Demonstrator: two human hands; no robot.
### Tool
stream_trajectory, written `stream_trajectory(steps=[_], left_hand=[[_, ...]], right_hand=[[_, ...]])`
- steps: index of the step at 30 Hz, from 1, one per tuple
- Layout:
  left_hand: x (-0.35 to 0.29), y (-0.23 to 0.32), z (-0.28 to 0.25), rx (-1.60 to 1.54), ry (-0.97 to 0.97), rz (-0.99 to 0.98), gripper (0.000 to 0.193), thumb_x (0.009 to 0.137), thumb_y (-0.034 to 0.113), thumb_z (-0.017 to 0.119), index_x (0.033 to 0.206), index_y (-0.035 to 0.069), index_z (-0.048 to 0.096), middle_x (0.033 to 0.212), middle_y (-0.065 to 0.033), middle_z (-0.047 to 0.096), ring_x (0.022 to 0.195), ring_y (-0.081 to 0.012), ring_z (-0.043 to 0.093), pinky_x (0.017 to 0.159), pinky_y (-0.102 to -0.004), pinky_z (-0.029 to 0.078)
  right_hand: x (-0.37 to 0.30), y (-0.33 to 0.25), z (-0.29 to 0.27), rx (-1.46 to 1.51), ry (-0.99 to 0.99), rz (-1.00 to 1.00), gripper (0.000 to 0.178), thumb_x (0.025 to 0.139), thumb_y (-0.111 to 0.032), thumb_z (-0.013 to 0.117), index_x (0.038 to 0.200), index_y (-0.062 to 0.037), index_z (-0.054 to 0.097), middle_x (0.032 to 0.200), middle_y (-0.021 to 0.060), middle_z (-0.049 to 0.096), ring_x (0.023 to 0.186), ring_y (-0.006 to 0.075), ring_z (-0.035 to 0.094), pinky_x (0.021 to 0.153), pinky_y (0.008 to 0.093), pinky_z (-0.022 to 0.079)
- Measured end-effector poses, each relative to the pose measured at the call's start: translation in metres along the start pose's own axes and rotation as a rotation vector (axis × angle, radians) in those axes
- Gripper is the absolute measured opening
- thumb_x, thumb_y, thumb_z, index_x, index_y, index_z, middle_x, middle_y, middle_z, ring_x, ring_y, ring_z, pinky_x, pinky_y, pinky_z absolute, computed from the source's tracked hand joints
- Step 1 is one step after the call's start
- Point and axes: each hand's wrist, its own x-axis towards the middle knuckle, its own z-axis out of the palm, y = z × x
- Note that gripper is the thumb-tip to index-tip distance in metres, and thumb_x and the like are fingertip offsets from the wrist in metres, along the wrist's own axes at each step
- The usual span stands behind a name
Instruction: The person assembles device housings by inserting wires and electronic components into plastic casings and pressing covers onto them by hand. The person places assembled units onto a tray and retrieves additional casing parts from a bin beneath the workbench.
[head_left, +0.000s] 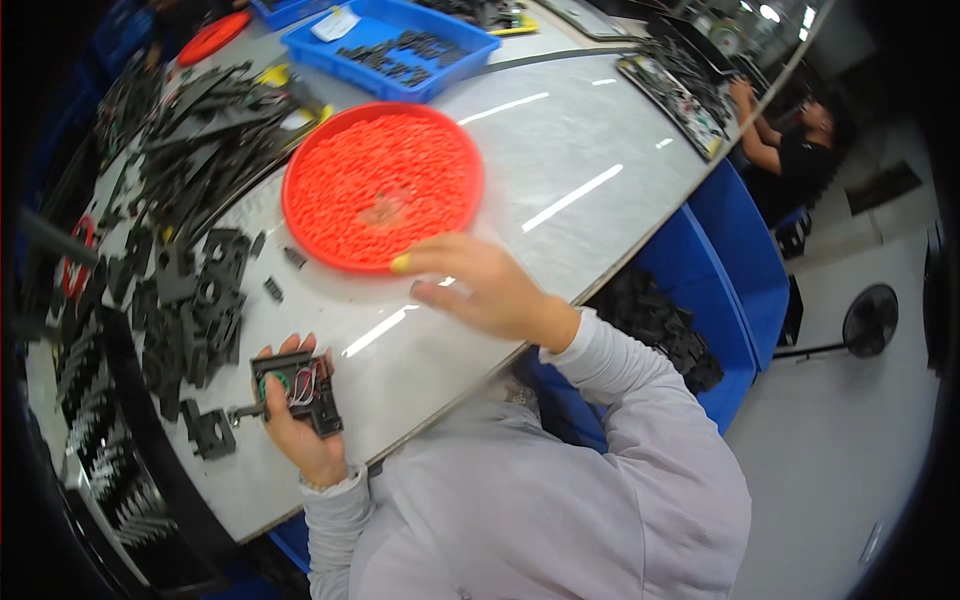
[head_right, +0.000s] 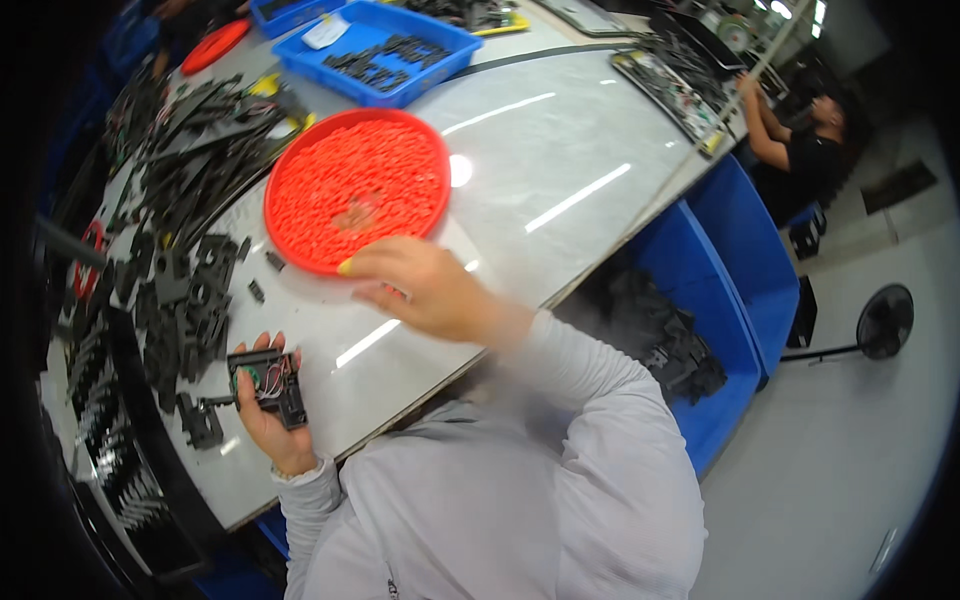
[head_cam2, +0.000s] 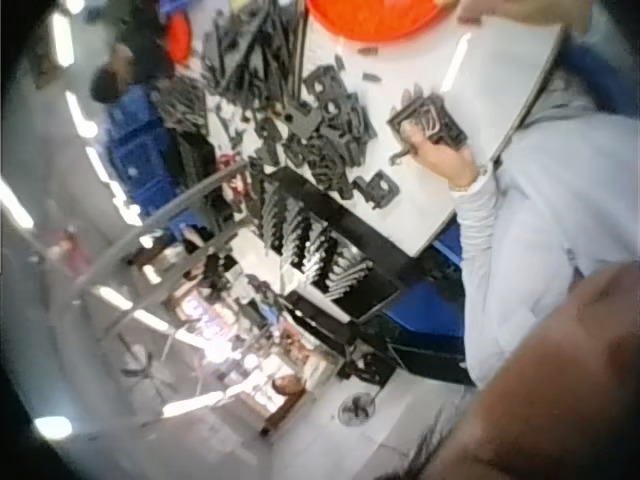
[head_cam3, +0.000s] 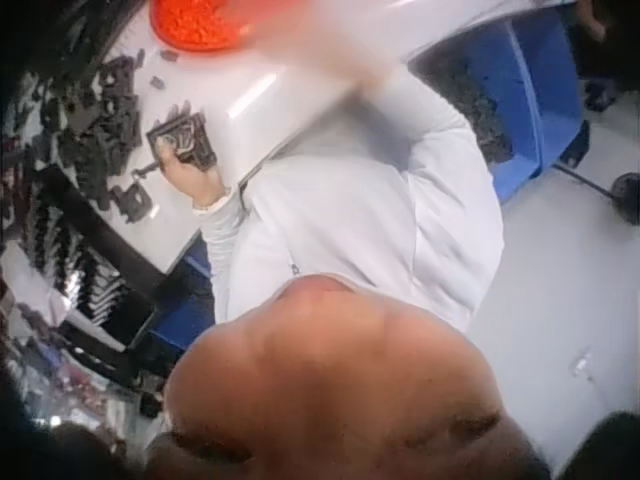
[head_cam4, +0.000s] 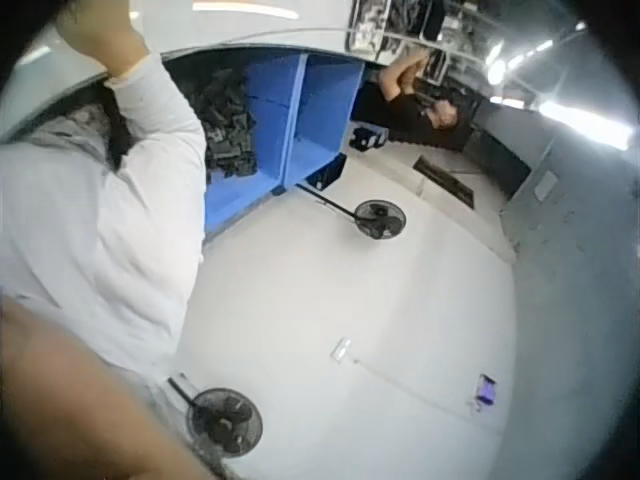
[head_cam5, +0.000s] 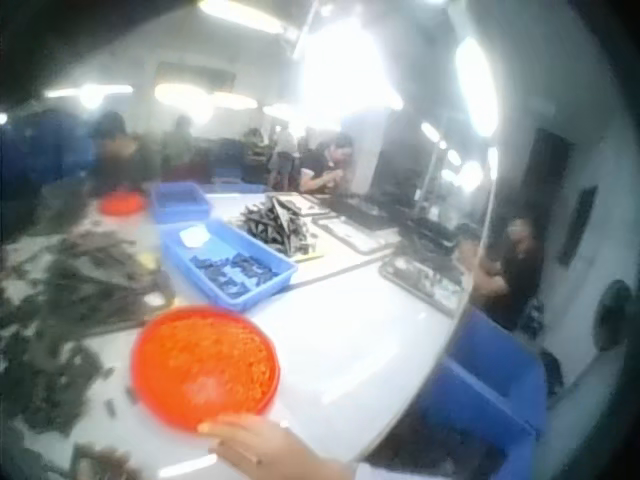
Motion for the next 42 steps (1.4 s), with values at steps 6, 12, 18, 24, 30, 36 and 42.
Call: stream_trajectory(steps=[6, 12, 18, 24, 30, 36, 42], left_hand=[[0.012, -0.005, -0.015, 0.068, -0.063, -0.113, 0.044, 0.093, 0.028, 0.044, 0.129, 0.003, 0.035, 0.125, -0.0203, 0.047, 0.115, -0.033, 0.047, 0.093, -0.0456, 0.043], [0.017, -0.015, -0.01, 0.143, -0.166, -0.202, 0.047, 0.093, 0.027, 0.042, 0.132, 0.003, 0.031, 0.13, -0.0206, 0.042, 0.12, -0.0333, 0.043, 0.097, -0.0476, 0.04], [0.007, -0.022, -0.005, 0.241, -0.153, -0.227, 0.048, 0.093, 0.027, 0.042, 0.132, 0.002, 0.03, 0.129, -0.0205, 0.043, 0.121, -0.0331, 0.042, 0.098, -0.0471, 0.039], [-0.009, -0.036, 0.009, 0.329, -0.079, -0.2, 0.047, 0.093, 0.027, 0.041, 0.132, 0.003, 0.031, 0.125, -0.0191, 0.047, 0.117, -0.0316, 0.046, 0.095, -0.0471, 0.042], [-0.011, -0.043, 0.011, 0.381, -0.014, -0.133, 0.047, 0.093, 0.029, 0.04, 0.132, 0.004, 0.03, 0.125, -0.0187, 0.046, 0.116, -0.0307, 0.046, 0.096, -0.0483, 0.041], [-0.009, -0.04, 0.0, 0.349, -0.073, -0.116, 0.048, 0.094, 0.029, 0.04, 0.134, 0.004, 0.029, 0.13, -0.019, 0.043, 0.122, -0.0306, 0.042, 0.099, -0.0456, 0.038], [-0.009, -0.046, 0.012, 0.365, -0.117, -0.14, 0.046, 0.093, 0.031, 0.044, 0.13, 0.007, 0.033, 0.123, -0.017, 0.047, 0.112, -0.0267, 0.05, 0.089, -0.0419, 0.045]], right_hand=[[-0.05, 0.036, -0.151, 0.104, 0.988, 0.02, 0.02, 0.092, -0.014, 0.048, 0.094, 0.0021, 0.059, 0.076, 0.0079, 0.061, 0.067, 0.0132, 0.057, 0.063, 0.0239, 0.047], [-0.214, 0.128, -0.242, 0.063, 1.389, 0.663, 0.018, 0.089, -0.019, 0.053, 0.091, -0.003, 0.059, 0.072, 0.0045, 0.059, 0.06, 0.0096, 0.053, 0.052, 0.0228, 0.044], [-0.382, 0.258, -0.148, -0.354, 0.624, 1.495, 0.054, 0.074, -0.024, 0.07, 0.119, -0.0048, 0.046, 0.104, 0.016, 0.055, 0.089, 0.026, 0.058, 0.073, 0.0338, 0.049], [-0.348, 0.272, -0.081, -0.686, 0.441, 1.656, 0.098, 0.063, -0.033, 0.079, 0.14, -0.0152, 0.021, 0.144, 0.0229, 0.012, 0.128, 0.0416, 0.025, 0.097, 0.0538, 0.033], [-0.367, 0.325, -0.094, -1.052, 0.337, 1.649, 0.101, 0.059, -0.037, 0.081, 0.14, -0.0202, 0.022, 0.148, 0.0176, 0.0, 0.134, 0.0392, 0.013, 0.095, 0.0645, 0.028], [-0.365, 0.359, -0.107, -1.026, 0.257, 1.697, 0.098, 0.061, -0.032, 0.081, 0.139, -0.0287, 0.021, 0.146, 0.0092, 0.01, 0.13, 0.0339, 0.024, 0.087, 0.0615, 0.04], [-0.384, 0.353, -0.107, -0.932, 0.353, 1.658, 0.092, 0.063, -0.025, 0.08, 0.137, -0.0274, 0.025, 0.141, 0.0112, 0.021, 0.125, 0.0334, 0.029, 0.087, 0.0528, 0.045]])
